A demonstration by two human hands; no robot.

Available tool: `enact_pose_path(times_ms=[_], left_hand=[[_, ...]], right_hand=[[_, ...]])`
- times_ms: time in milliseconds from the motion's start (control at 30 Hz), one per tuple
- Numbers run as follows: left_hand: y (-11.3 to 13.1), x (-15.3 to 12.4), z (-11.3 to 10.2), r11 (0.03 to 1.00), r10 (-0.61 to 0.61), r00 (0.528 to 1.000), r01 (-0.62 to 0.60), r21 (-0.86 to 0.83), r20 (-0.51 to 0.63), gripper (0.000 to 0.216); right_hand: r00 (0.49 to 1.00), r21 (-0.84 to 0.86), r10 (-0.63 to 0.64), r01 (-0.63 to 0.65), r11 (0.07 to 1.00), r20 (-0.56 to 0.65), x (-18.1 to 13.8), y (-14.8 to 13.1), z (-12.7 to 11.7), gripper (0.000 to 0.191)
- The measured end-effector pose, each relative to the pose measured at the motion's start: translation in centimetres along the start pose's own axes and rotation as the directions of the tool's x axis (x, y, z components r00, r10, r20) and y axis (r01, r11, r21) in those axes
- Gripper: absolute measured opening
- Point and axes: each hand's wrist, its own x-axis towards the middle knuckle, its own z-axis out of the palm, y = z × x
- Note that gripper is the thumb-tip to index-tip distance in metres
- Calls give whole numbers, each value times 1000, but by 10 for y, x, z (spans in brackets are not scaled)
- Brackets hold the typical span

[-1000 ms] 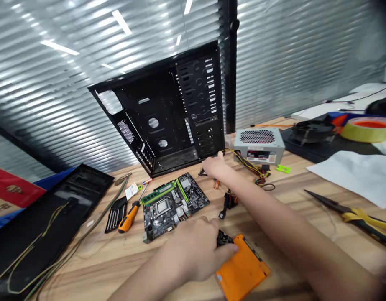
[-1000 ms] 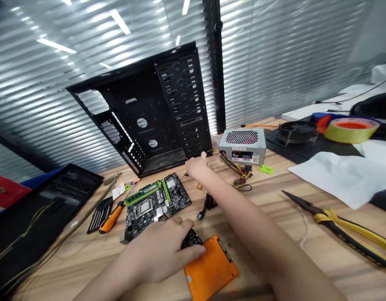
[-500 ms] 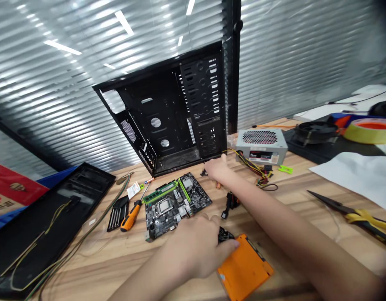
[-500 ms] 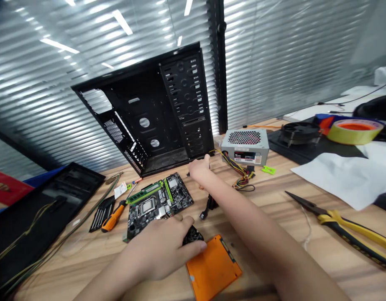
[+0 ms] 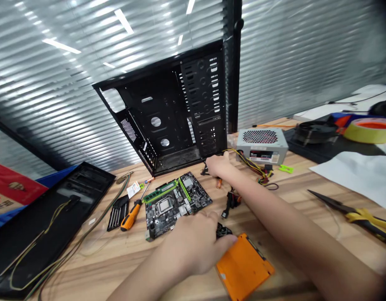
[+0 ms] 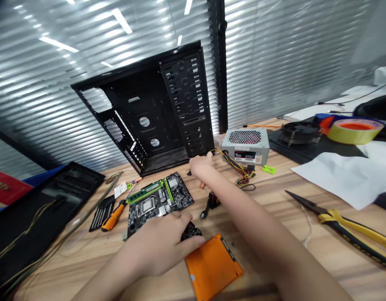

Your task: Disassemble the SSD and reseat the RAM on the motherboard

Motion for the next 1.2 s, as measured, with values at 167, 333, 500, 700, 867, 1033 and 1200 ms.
enact_pose_path(times_ms=[167,333,500,700,867,1033,1200], left_hand=[[0,0,1,1000,-3,1000,3,10,-18,52],[-1,0,2,1000,4,1000,-4,16,-24,52],[-1,1,1,1000,-8,1000,8,18,-17,53],[-2,1,0,1000,0,1000,0,4,-21,54],[-4,2,1,1000,-3,999,4,19,-36,58],[-2,3,1,1000,-5,1000,6,24,-8,59],[-2,4,2,1000,-4,1000,4,21,6,57]], right_hand=[[1000,8,-12,12,1000,-2,-2,1,-2,28],[998,12,6,-7,1000,68,0,-6,4,21],[998,18,0,-1,1000,58,9,-8,15,20],[999,21,27,-27,999,29,16,-7,22,23],[999,25,36,-36,999,7,13,-10,20,25],[999,29,43,-42,999,-33,12,-12,22,28],[999,27,21,-20,999,-48,13,-13,25,33]])
